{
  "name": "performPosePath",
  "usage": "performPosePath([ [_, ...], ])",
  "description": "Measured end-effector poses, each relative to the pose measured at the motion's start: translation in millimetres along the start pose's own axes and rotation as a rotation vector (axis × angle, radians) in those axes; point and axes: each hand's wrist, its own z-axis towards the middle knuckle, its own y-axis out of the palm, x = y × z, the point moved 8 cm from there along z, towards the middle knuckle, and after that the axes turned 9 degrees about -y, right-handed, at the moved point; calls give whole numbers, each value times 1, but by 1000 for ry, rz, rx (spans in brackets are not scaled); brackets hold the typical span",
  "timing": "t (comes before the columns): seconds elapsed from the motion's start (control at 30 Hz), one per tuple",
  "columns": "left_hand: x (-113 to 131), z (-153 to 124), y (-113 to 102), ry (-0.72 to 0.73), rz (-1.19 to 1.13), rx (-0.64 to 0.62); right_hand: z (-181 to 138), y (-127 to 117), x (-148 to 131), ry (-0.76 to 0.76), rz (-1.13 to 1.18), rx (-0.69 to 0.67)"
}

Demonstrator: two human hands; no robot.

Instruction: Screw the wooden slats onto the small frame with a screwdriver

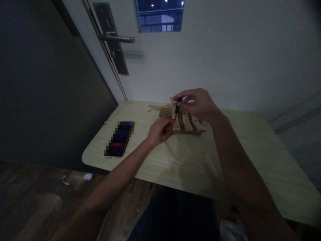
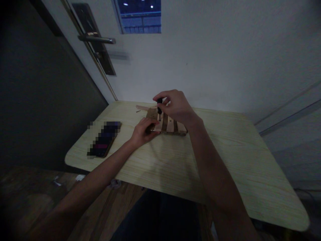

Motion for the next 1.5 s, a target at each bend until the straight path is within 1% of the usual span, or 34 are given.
performPosePath([
  [0.1, 0, 0, 0, 0, 1, 0, 0, -1, 0, 18, -10, 18],
  [0.23, -1, 0, 0, -26, 10, -13, 0, -5, 2, 9, -89, 96],
  [0.3, 0, 1, -1, -19, 8, -11, 0, -4, 3, 8, -91, 115],
  [0.4, 0, 2, 0, -21, 15, -15, 0, -2, 3, -22, -34, 108],
  [0.5, -1, 2, 0, -33, 16, -16, 1, 2, 1, -65, -16, 60],
  [0.63, 0, 1, -1, -7, 13, 5, 1, 4, 4, -56, -15, 7],
  [0.87, 2, 0, -2, 26, 10, 19, -3, 10, -1, -66, 89, -71],
  [0.97, 1, 0, -1, 18, 11, 14, -2, 3, 0, -42, 30, -23],
  [1.07, 0, 1, 0, 10, 6, 7, -2, -6, 3, 5, -114, 50],
  [1.17, 1, 1, 0, 3, -2, 3, 0, -9, 5, 6, -204, 75],
  [1.3, 2, 1, -1, -7, 1, 1, 2, -6, 6, -19, -208, 83],
  [1.43, -1, 1, 0, -26, 11, -7, 2, 4, 7, -74, -151, 29],
  [1.5, -1, 1, 0, -25, 12, -1, 0, 7, 6, -110, -111, 29],
])
